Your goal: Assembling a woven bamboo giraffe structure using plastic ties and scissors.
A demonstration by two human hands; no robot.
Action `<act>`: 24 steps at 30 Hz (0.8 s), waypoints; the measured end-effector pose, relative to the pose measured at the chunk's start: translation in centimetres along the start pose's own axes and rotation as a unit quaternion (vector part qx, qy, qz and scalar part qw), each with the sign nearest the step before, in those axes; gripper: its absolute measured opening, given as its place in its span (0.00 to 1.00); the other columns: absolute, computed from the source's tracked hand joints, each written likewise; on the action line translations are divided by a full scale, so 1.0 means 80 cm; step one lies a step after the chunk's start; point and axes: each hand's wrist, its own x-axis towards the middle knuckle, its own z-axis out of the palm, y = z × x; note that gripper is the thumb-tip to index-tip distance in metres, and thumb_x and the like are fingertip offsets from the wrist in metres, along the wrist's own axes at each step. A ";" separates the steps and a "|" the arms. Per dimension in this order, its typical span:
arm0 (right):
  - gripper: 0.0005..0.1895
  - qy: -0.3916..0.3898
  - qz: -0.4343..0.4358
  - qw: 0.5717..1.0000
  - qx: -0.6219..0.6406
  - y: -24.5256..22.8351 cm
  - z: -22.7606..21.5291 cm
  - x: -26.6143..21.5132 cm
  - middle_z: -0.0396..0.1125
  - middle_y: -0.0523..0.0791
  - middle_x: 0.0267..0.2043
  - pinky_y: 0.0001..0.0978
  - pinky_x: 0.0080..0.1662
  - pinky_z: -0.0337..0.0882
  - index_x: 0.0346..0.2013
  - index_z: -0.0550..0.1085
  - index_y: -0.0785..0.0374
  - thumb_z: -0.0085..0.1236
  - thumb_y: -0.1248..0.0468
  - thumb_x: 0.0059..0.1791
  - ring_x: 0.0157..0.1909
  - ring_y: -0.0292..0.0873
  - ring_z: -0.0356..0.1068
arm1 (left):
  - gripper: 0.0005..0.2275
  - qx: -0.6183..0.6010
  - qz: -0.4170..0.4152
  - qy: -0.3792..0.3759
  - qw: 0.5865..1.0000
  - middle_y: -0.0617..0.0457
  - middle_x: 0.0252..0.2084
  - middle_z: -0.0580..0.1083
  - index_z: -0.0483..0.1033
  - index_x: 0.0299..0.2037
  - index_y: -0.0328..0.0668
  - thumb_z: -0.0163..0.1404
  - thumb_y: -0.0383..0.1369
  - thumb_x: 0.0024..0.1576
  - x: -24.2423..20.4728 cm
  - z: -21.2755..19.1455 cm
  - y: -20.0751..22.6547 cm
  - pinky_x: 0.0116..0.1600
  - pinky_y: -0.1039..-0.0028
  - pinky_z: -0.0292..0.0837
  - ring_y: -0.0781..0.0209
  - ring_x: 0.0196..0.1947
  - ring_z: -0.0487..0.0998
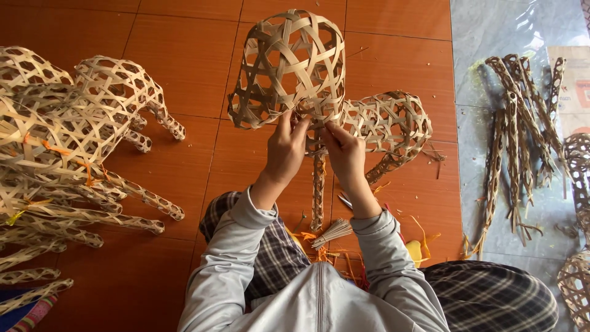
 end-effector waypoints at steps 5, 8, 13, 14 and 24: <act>0.10 0.003 -0.027 1.000 -0.003 -0.007 0.000 0.000 0.78 0.48 0.36 0.25 0.36 0.74 0.49 0.79 0.68 0.59 0.69 0.54 0.34 0.33 0.77 | 0.05 -0.012 0.007 -0.008 1.000 0.30 0.58 0.69 0.76 0.47 0.27 0.51 0.23 0.65 -0.031 0.026 -0.028 0.47 0.70 0.84 0.41 0.46 0.82; 0.10 0.004 -0.018 1.000 -0.012 -0.005 -0.002 0.003 0.78 0.47 0.35 0.25 0.33 0.74 0.49 0.79 0.67 0.59 0.69 0.54 0.32 0.33 0.76 | 0.05 -0.087 -0.023 -0.063 0.994 0.25 0.62 0.66 0.72 0.42 0.25 0.49 0.23 0.66 -0.026 0.006 -0.018 0.45 0.70 0.84 0.43 0.45 0.82; 0.09 0.014 -0.051 0.998 0.017 -0.002 0.004 -0.007 0.78 0.47 0.36 0.26 0.35 0.74 0.50 0.77 0.68 0.57 0.70 0.55 0.34 0.34 0.77 | 0.07 -0.012 0.093 -0.037 0.995 0.38 0.55 0.70 0.70 0.34 0.37 0.52 0.32 0.62 0.004 -0.036 0.015 0.58 0.55 0.75 0.41 0.52 0.77; 0.09 0.020 -0.044 0.999 0.010 0.004 0.008 -0.010 0.75 0.47 0.33 0.27 0.33 0.72 0.51 0.76 0.68 0.56 0.70 0.56 0.32 0.34 0.74 | 0.07 -0.056 0.099 -0.059 0.992 0.41 0.54 0.72 0.71 0.35 0.37 0.51 0.31 0.62 0.007 -0.037 0.014 0.59 0.56 0.72 0.44 0.52 0.76; 0.22 -0.023 -0.040 0.981 0.188 0.004 0.007 -0.044 0.66 0.42 0.31 0.23 0.37 0.67 0.68 0.56 0.66 0.44 0.73 0.59 0.32 0.32 0.65 | 0.06 -0.247 0.045 -0.095 0.963 0.45 0.41 0.74 0.72 0.42 0.33 0.56 0.22 0.59 0.025 -0.016 0.002 0.55 0.65 0.75 0.49 0.49 0.76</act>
